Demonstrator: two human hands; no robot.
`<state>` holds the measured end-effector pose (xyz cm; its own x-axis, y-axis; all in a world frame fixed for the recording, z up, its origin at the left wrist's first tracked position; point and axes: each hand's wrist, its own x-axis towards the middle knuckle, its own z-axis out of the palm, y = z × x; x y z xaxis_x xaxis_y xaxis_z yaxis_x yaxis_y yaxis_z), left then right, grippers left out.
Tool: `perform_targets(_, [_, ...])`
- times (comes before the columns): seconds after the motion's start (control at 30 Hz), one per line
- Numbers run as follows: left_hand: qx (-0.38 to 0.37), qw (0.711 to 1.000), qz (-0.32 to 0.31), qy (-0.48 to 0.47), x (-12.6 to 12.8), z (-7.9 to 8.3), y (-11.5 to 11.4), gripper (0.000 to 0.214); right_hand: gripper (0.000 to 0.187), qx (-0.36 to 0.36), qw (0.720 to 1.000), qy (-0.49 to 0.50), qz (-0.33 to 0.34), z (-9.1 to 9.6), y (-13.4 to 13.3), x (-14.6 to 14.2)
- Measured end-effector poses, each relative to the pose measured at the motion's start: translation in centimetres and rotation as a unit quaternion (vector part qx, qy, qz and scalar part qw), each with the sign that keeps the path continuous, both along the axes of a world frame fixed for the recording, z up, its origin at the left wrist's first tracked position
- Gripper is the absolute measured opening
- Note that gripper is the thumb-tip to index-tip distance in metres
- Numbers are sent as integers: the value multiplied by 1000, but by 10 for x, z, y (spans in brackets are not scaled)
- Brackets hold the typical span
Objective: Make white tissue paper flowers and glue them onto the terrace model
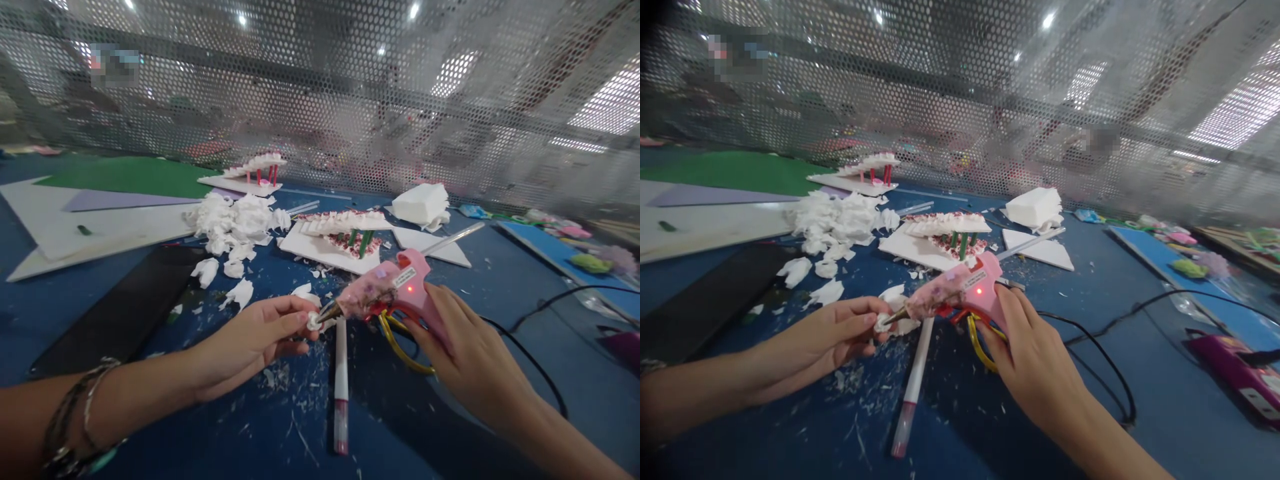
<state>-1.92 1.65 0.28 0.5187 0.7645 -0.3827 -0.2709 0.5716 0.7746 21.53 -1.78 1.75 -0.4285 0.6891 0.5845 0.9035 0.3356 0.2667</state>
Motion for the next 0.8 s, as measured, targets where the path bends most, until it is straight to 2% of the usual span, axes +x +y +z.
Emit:
perform_targets(0.17, [7, 1000, 4, 1, -1, 0, -1, 15, 49, -12, 1000, 8, -9, 2, 0, 0])
perform_targets(0.33, [19, 1000, 7, 11, -2, 1, 0, 11, 54, -42, 997, 47, -50, 3, 0, 3])
perform_targets(0.57, [60, 998, 15, 31, -1, 2, -2, 11, 44, -69, 989, 72, -113, 12, -1, 20])
perform_targets(0.7, [158, 983, -8, 92, -2, 9, -3, 7, 37, -71, 977, 91, -178, 24, -7, 47])
perform_targets(0.8, [242, 961, -15, 133, -5, 13, -2, 5, 33, -91, 963, 117, -223, 22, -12, 81])
